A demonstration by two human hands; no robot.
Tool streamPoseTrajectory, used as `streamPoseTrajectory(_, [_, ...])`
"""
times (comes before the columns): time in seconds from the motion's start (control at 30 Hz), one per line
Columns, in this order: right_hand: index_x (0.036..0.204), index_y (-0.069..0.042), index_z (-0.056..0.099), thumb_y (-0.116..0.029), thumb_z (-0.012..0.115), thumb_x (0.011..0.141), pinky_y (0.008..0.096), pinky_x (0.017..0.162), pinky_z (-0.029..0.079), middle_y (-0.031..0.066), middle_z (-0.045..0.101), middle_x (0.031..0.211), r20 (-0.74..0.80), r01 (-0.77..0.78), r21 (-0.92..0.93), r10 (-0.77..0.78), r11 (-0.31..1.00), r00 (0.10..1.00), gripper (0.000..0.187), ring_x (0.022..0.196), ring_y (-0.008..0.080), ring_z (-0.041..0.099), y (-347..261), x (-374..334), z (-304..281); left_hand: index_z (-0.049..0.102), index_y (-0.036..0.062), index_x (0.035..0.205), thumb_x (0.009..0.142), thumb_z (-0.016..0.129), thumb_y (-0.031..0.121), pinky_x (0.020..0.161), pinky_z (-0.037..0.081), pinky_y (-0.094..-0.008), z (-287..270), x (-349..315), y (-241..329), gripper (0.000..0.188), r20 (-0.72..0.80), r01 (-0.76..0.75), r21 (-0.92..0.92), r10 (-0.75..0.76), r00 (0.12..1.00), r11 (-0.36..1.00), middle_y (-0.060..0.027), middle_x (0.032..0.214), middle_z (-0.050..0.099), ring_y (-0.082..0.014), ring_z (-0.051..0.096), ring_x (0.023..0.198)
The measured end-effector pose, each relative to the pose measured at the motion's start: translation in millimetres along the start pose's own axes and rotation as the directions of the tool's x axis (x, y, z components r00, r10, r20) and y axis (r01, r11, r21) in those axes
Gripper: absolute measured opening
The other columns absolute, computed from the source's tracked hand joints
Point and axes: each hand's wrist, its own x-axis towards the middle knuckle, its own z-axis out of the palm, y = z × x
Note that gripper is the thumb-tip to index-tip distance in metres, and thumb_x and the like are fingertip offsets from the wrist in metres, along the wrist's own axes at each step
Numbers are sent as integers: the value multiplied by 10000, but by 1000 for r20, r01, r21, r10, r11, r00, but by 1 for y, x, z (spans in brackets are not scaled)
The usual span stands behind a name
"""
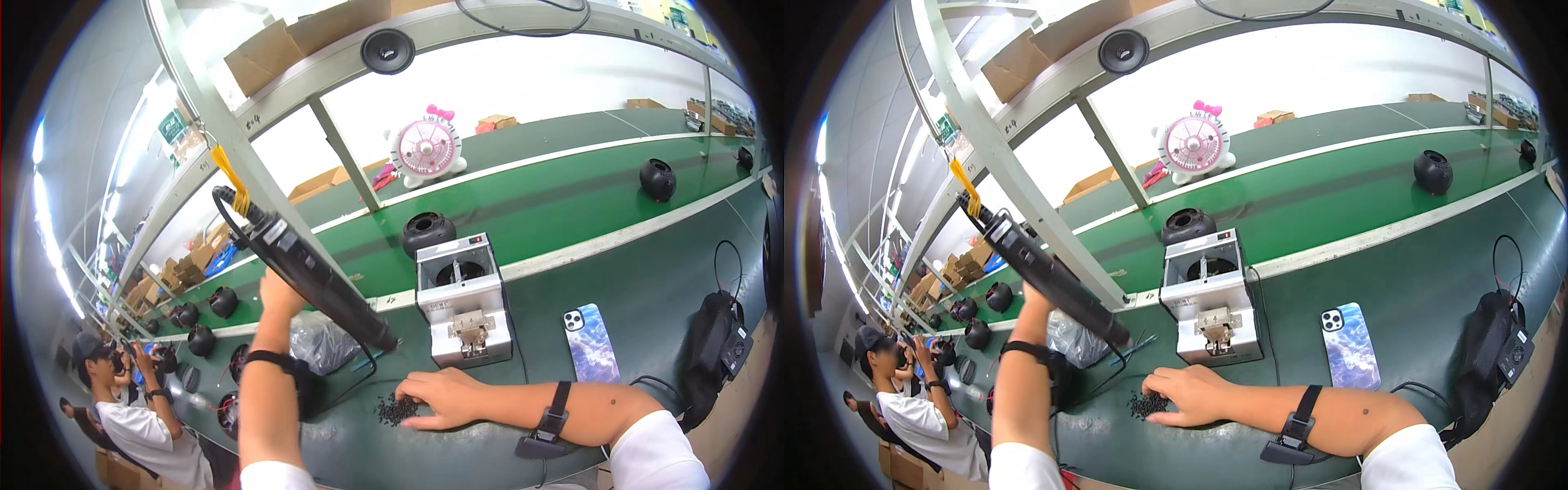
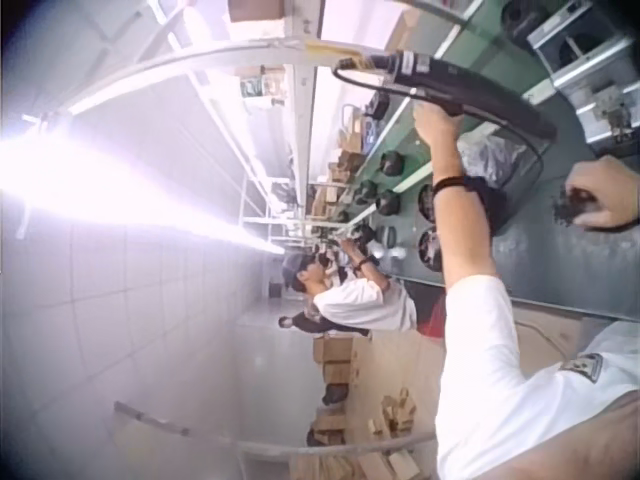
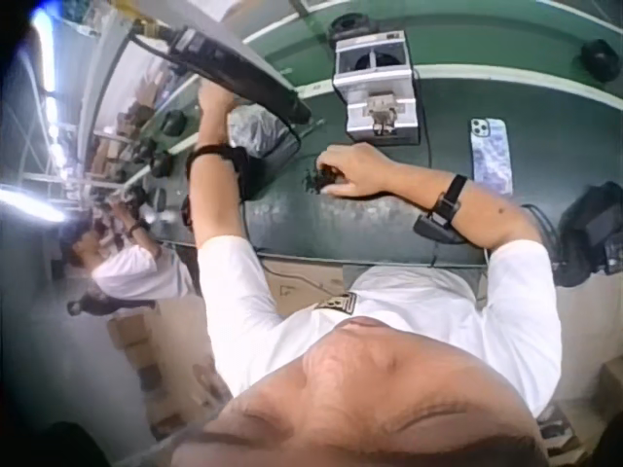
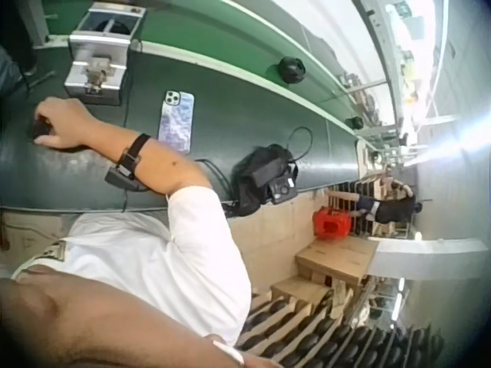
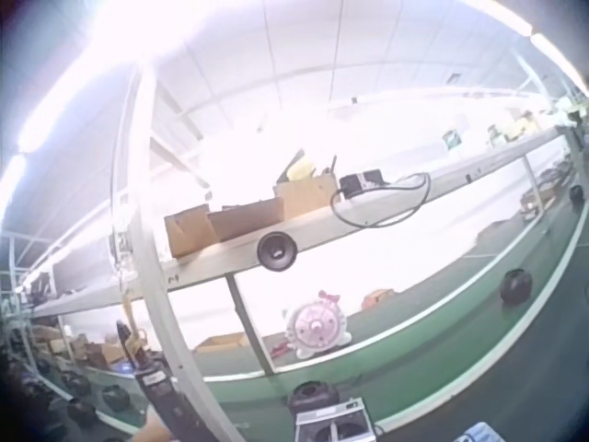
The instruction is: Use an electric screwdriver to assemble plastic electronic components on a factory assembly line.
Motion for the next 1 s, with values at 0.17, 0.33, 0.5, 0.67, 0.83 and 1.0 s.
streamPoseTrajectory(0.17, [1198, -103, 521, -427, 766, 860, 443, 745, 530, 107, 586, 1080, 96, -135, -135, 149, 982, 984, 529, 882, 323, 659, 20, -7, -12, 694, 139, 1256, 619, 896, 226, 1007, 481, -483, 55, 29, 85, 674, -23, -182, -153, 181, 983, 971, -153, 1265, 635, -397, 528, 1228])
streamPoseTrajectory(0.33, [1134, -89, 537, -478, 735, 883, 428, 734, 527, 100, 589, 1041, 174, -69, -112, 88, 991, 981, 504, 883, 321, 657, -8, 7, -1, 580, 6, 1316, 782, 762, 15, 955, 542, -471, 40, -2, 10, 564, 348, 299, -800, -4, 938, 521, -206, 1265, 665, -382, 669, 1127])
streamPoseTrajectory(0.5, [1031, -86, 554, -565, 692, 891, 427, 711, 512, 97, 592, 979, 115, -52, -45, 57, 998, 992, 518, 849, 319, 652, -1, 4, -8, 596, 22, 1318, 862, 802, 260, 842, 565, -391, -57, -33, -45, 554, 313, 271, -833, 7, 950, 482, -177, 1104, 730, -293, 724, 957])
streamPoseTrajectory(0.67, [996, -87, 558, -588, 711, 868, 418, 673, 483, 79, 589, 938, 175, 8, -34, -2, 999, 985, 539, 766, 299, 626, 6, 1, -16, 453, 79, 1512, 598, 973, 346, 1167, 385, -421, -107, -104, -51, 1085, 762, 398, -557, 257, 595, 729, -206, 1495, 516, -361, 487, 1388])
streamPoseTrajectory(0.83, [974, -91, 576, -559, 735, 861, 395, 624, 488, 58, 602, 947, 192, -26, -18, 29, 999, 981, 507, 735, 293, 628, 3, 1, -19, 401, 92, 1520, 477, 1008, 375, 1210, 330, -437, -125, -153, -13, 1239, 633, 17, -415, 276, 724, 909, -268, 1478, 461, -428, 357, 1459])
streamPoseTrajectory(1.0, [990, -92, 573, -513, 783, 833, 393, 638, 490, 71, 600, 958, 196, -113, 24, 107, 993, 975, 496, 734, 285, 620, -4, -3, -20, 424, 116, 1494, 441, 1008, 352, 1192, 356, -458, -142, -156, -8, 1227, 603, 10, -393, 249, 758, 920, -294, 1477, 444, -465, 386, 1429])
